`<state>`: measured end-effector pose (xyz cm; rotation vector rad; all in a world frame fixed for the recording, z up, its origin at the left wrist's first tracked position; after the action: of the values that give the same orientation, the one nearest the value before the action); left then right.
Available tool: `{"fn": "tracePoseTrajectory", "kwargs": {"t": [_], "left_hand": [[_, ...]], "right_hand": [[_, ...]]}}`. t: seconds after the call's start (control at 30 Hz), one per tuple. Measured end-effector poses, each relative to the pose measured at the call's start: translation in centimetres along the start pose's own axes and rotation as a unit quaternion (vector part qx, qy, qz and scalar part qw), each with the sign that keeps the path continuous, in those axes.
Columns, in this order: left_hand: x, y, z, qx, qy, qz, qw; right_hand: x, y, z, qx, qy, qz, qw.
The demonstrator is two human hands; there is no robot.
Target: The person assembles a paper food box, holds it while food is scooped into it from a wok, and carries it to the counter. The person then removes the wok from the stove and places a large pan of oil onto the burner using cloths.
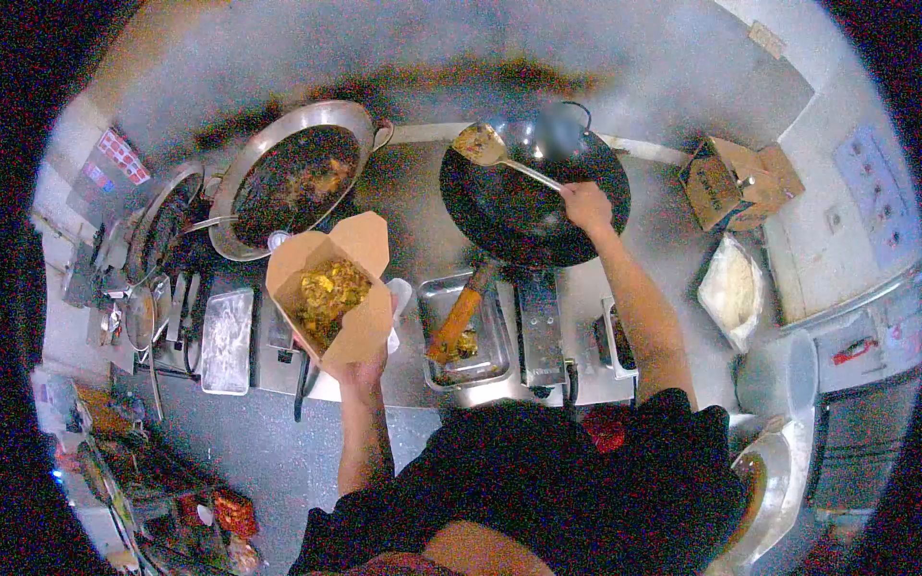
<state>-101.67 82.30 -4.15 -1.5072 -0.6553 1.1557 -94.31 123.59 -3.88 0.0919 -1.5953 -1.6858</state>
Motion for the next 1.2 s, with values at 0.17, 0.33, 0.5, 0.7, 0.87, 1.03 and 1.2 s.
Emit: {"fn": "tracePoseTrajectory", "kwargs": {"t": [0.17, 0.33, 0.5, 0.7, 0.87, 1.03, 1.2], "left_hand": [[2.3, -1.5, 2.1, 0.018, 0.038, 0.0, 0.999], [5.9, -1.1, 5.4, 0.023, 0.092, -0.012, 0.995], [8.7, -1.9, 6.2, 0.092, 0.175, -0.106, 0.974], [8.9, -4.0, 6.7, 0.125, 0.225, -0.151, 0.955], [8.5, -4.4, 6.8, 0.134, 0.21, -0.14, 0.958], [8.7, -4.7, 6.9, 0.14, 0.246, -0.141, 0.949], [8.8, -6.1, 6.5, 0.143, 0.271, -0.147, 0.941]], "right_hand": [[-2.6, 3.2, -0.1, -0.012, 0.003, 0.029, 1.0], [-0.3, 12.6, -3.8, -0.023, 0.056, -0.044, 0.997], [3.5, 19.4, -9.5, -0.112, 0.169, 0.001, 0.979], [10.3, 21.2, -17.7, -0.306, 0.312, -0.105, 0.894], [11.8, 21.4, -20.5, -0.379, 0.344, -0.138, 0.848], [12.2, 22.0, -22.2, -0.434, 0.354, -0.155, 0.814], [12.3, 22.5, -23.5, -0.445, 0.323, -0.172, 0.818]]}}
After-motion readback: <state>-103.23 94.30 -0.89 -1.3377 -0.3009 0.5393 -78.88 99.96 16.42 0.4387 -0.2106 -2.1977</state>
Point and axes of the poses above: each hand's wrist, its own z-axis towards the middle knuckle, its own y-axis out of the back of the hand, x = y × z, the point moved 4 cm from there along z, towards the middle knuckle, and after that the axes turned 6 degrees about -x, right-handed, at the moved point
